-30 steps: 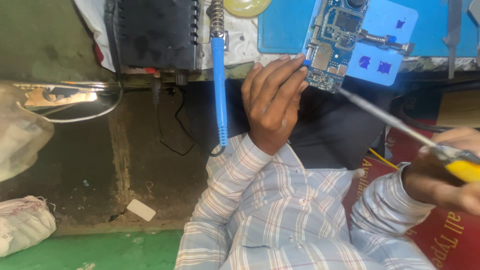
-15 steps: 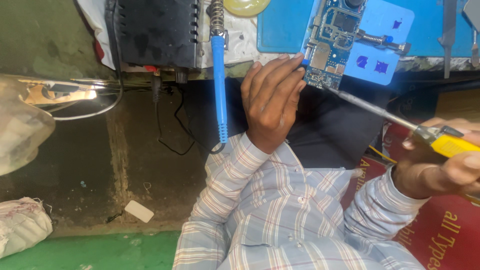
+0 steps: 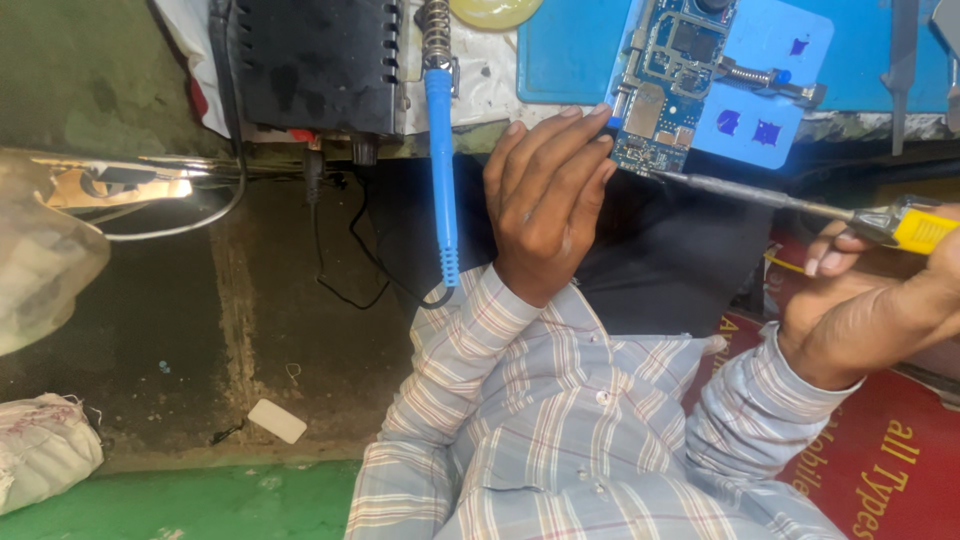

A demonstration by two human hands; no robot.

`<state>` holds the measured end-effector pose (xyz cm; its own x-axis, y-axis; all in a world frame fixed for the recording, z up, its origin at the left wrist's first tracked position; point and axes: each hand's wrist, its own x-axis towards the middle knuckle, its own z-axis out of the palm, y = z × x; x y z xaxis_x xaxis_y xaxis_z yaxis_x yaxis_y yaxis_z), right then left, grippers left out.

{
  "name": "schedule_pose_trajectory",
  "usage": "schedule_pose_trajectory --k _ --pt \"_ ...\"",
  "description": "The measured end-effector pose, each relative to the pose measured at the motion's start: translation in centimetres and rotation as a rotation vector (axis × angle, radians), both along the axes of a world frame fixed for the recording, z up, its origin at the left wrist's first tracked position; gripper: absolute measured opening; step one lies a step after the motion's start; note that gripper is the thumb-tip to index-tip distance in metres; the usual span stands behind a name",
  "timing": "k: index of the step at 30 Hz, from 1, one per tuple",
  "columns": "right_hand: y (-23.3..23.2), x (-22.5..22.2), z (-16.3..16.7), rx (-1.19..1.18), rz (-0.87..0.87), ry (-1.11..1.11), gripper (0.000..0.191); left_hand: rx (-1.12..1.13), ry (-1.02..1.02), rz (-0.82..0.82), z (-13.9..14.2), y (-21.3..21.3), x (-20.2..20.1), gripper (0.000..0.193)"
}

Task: The person solders a phone motherboard held in a clamp on the workbench, using a yellow soldering iron in the right hand while the left hand steadies the board and components. They briefly handle a solder wire spool and a small container, then resume soldering different points on the board.

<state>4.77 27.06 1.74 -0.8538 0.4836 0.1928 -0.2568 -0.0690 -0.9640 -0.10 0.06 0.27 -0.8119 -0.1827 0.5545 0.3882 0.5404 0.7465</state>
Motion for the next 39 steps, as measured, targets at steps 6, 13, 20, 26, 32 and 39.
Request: schedule_pose_trajectory --k 6,13,20,26,32,39 --pt "-0.2 -0.2 -0.1 -0.018 -0.005 0.01 0.033 -0.001 0.002 0.007 -0.1 0.1 0.0 0.014" --pt "-0.3 -0.1 -0.5 0.059 0.023 0.058 0.037 -0.002 -0.005 0.003 -0.3 0.1 0.0 0.014" --pt "0.7 1.5 -0.6 0.334 0.075 0.214 0.04 0.001 -0.001 0.0 -0.3 0.0 0.0 0.014" --pt "1.4 0.0 2.4 0.766 0.352 0.416 0.039 0.004 -0.001 -0.003 0.0 -0.1 -0.1 0.014" --pt "1.7 2.1 -0.4 0.167 0.061 0.291 0.051 0.032 0.064 -0.016 -1.5 -0.3 0.9 0.02" --pt "2.2 2.1 0.2 -1.203 0.202 0.043 0.048 0.472 -0.222 -0.569 -0.4 4.5 5.4 0.036"
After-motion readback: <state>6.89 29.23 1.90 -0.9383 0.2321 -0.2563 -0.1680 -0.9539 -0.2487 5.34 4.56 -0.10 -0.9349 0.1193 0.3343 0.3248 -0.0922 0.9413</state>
